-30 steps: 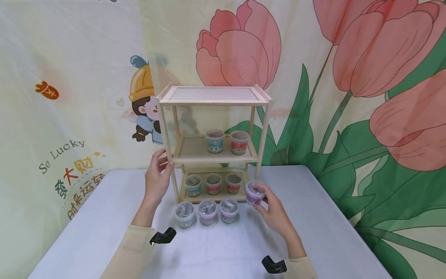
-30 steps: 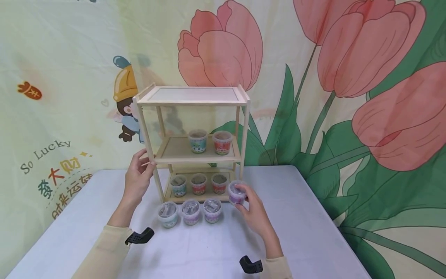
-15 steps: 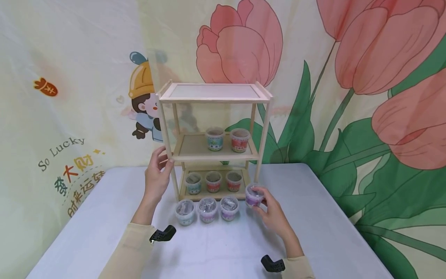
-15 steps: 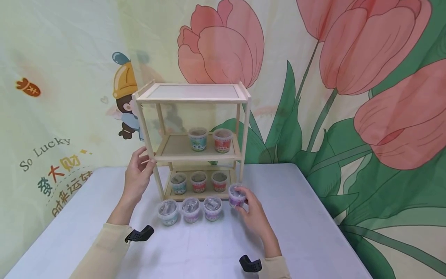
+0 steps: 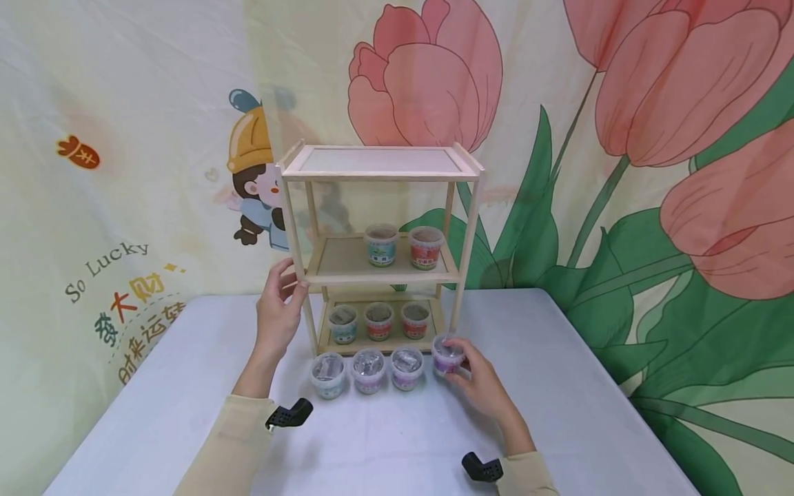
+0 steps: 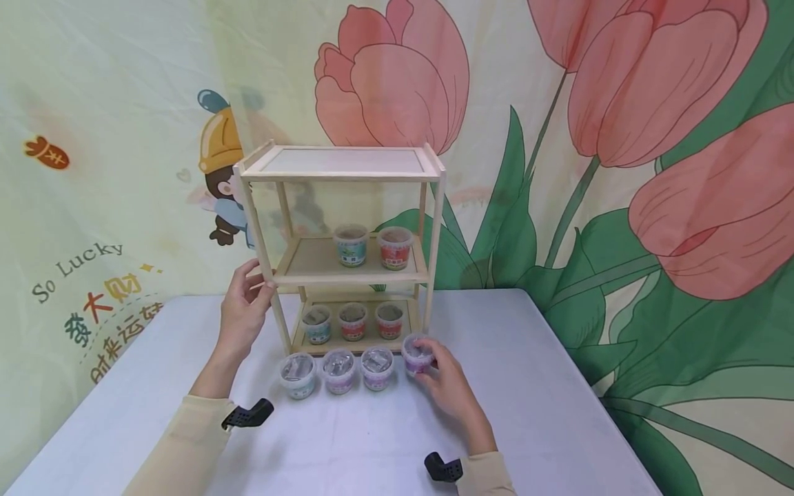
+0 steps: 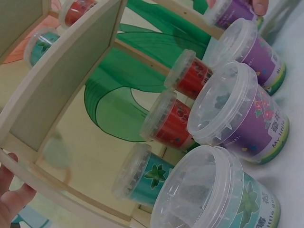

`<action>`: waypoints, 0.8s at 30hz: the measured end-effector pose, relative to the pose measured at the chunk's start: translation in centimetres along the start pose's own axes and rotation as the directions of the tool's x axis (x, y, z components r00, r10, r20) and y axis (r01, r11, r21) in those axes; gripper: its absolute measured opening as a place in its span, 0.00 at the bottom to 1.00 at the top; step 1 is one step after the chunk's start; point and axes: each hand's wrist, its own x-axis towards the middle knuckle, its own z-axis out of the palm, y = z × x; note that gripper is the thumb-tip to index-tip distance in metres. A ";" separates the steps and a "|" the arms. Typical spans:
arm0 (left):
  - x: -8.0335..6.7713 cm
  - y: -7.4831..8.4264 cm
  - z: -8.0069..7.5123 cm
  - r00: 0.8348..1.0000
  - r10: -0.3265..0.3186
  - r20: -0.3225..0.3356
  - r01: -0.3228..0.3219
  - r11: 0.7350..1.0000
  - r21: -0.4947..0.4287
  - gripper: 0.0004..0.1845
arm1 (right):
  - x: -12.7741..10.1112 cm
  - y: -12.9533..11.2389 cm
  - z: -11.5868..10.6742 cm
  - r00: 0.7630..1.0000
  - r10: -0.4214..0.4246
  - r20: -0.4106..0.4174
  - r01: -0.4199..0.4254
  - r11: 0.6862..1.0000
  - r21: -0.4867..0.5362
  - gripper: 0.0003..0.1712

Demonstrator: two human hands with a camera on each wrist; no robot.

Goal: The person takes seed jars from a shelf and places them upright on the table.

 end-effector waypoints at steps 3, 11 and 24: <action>0.1 -0.1 0.0 1.000 0.002 0.000 -0.002 1.000 0.001 0.27 | -0.1 0.1 0.1 1.000 0.018 0.020 -0.018 1.000 -0.001 0.39; 0.1 0.0 0.0 1.000 -0.004 -0.004 0.004 1.000 0.001 0.27 | -0.2 0.4 0.2 0.998 0.035 0.051 -0.035 0.999 0.013 0.38; 0.1 -0.2 0.1 1.000 -0.010 0.000 0.010 1.000 0.008 0.28 | -0.4 0.5 0.5 0.997 0.044 0.060 -0.043 0.999 -0.011 0.38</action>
